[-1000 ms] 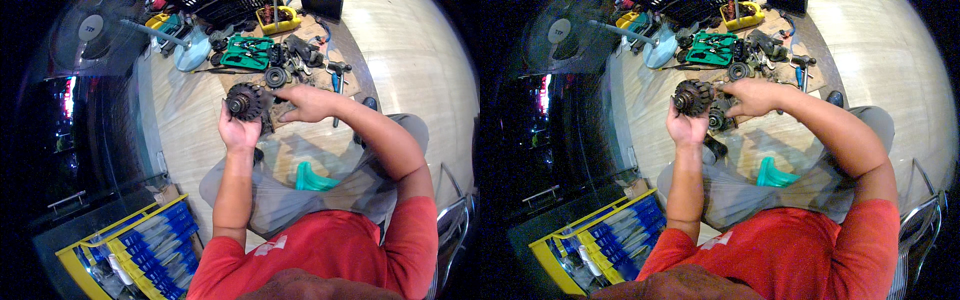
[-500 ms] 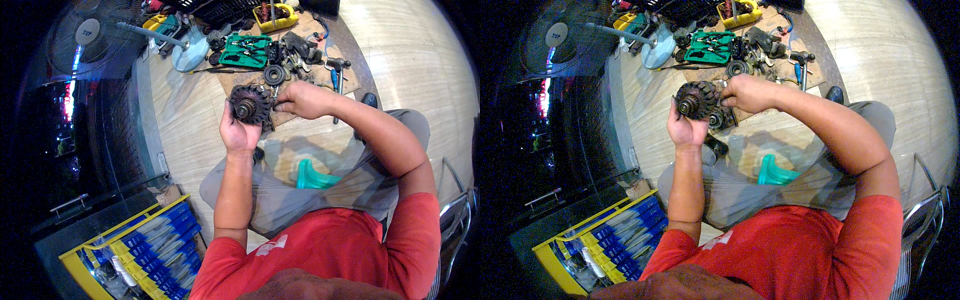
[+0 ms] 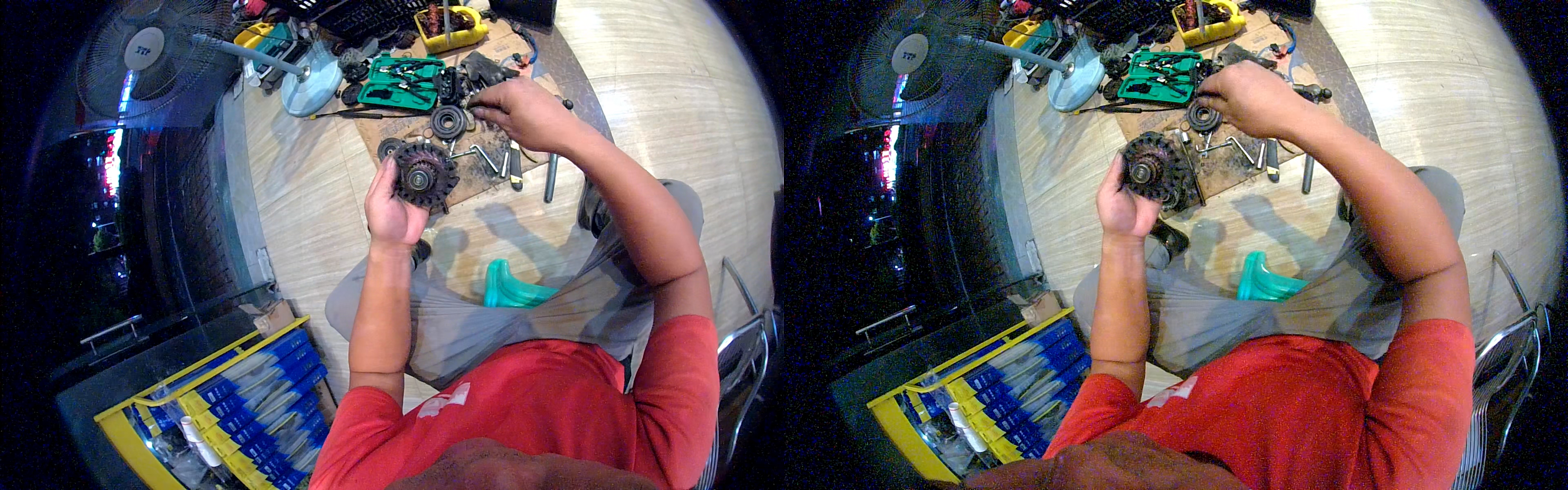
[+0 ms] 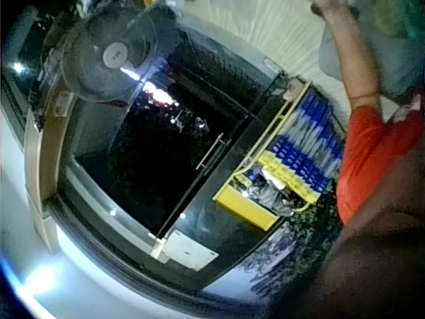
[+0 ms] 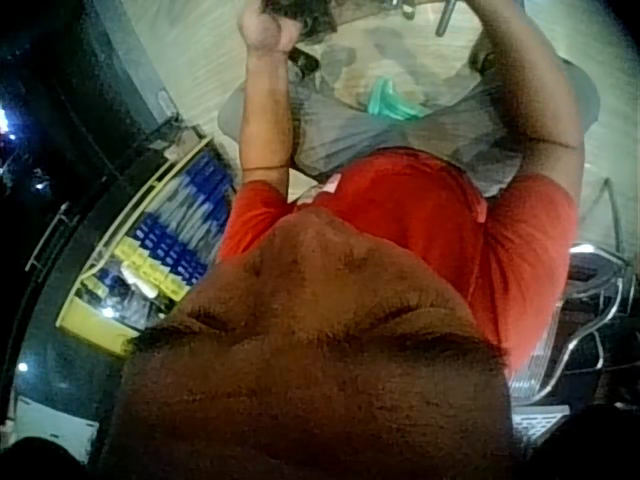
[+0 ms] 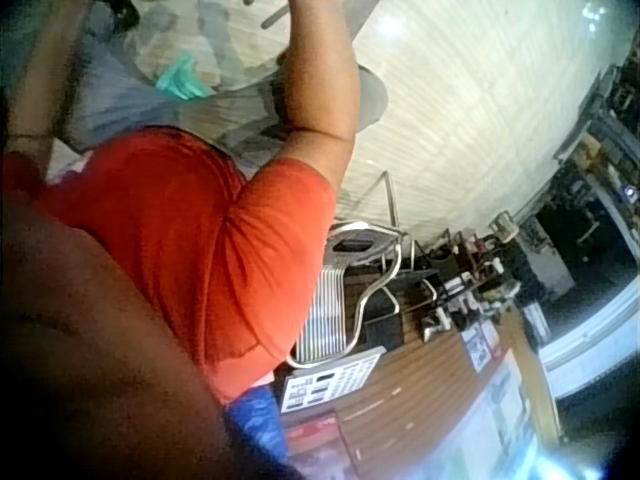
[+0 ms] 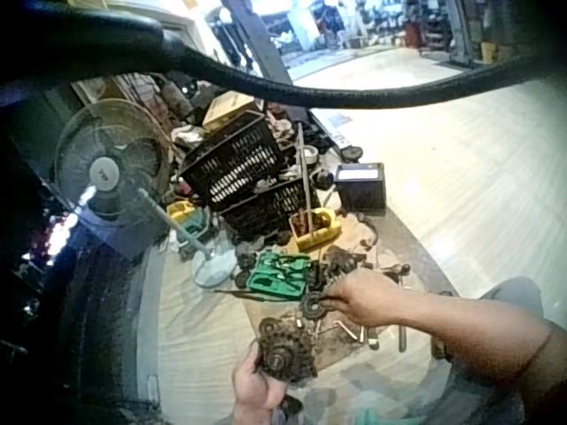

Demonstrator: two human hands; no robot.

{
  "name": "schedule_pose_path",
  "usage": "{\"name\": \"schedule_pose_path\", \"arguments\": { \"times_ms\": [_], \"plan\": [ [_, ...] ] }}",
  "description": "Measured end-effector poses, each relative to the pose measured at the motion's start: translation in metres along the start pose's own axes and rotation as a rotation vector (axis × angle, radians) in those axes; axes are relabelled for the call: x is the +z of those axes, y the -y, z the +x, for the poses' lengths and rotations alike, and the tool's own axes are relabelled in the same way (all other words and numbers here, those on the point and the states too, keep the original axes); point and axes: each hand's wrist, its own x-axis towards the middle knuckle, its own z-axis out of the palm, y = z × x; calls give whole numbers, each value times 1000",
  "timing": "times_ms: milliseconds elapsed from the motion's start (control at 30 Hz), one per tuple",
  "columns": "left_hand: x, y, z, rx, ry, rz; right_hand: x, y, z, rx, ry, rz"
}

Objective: The person fits together metal gears and small mechanical components by hand while sitting.

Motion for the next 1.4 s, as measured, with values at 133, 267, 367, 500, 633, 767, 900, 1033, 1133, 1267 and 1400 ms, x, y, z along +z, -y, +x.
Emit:
{"name": "schedule_pose_path", "arguments": {
  "times_ms": [133, 267, 367, 500, 633, 767, 900, 1033, 1133, 1267, 1400],
  "plan": [
    [-9, -3, 4, 63, -53, -9, -15, 10, -7, -28, -60, -2],
    [-3, -8, 6, 103, -166, -73, -25, 19, -16, -81, -17, -28],
    [-2, -15, 5, 167, -271, -168, -27, 20, -21, -139, 45, -43],
    [8, -26, 3, 255, -334, -200, -22, 22, -28, -154, 135, -84],
    [16, -36, 1, 296, -273, -245, -13, 19, -29, -120, 222, -132],
    [10, -40, 5, 396, -361, -222, -5, 20, -32, -128, 278, -152],
    [3, -43, 8, 467, -347, -224, -4, 16, -34, -159, 265, -163],
    [-1, -47, 7, 444, -308, -253, -3, 11, -34, -147, 221, -154],
    [0, -49, 4, 396, -261, -257, -5, 2, -30, -84, 223, -221],
    [2, -49, 3, 291, -204, -241, -8, -26, -21, 26, 207, -315],
    [-11, -51, 2, 201, -15, -407, -20, -43, -17, 84, 174, -274]
  ]
}}
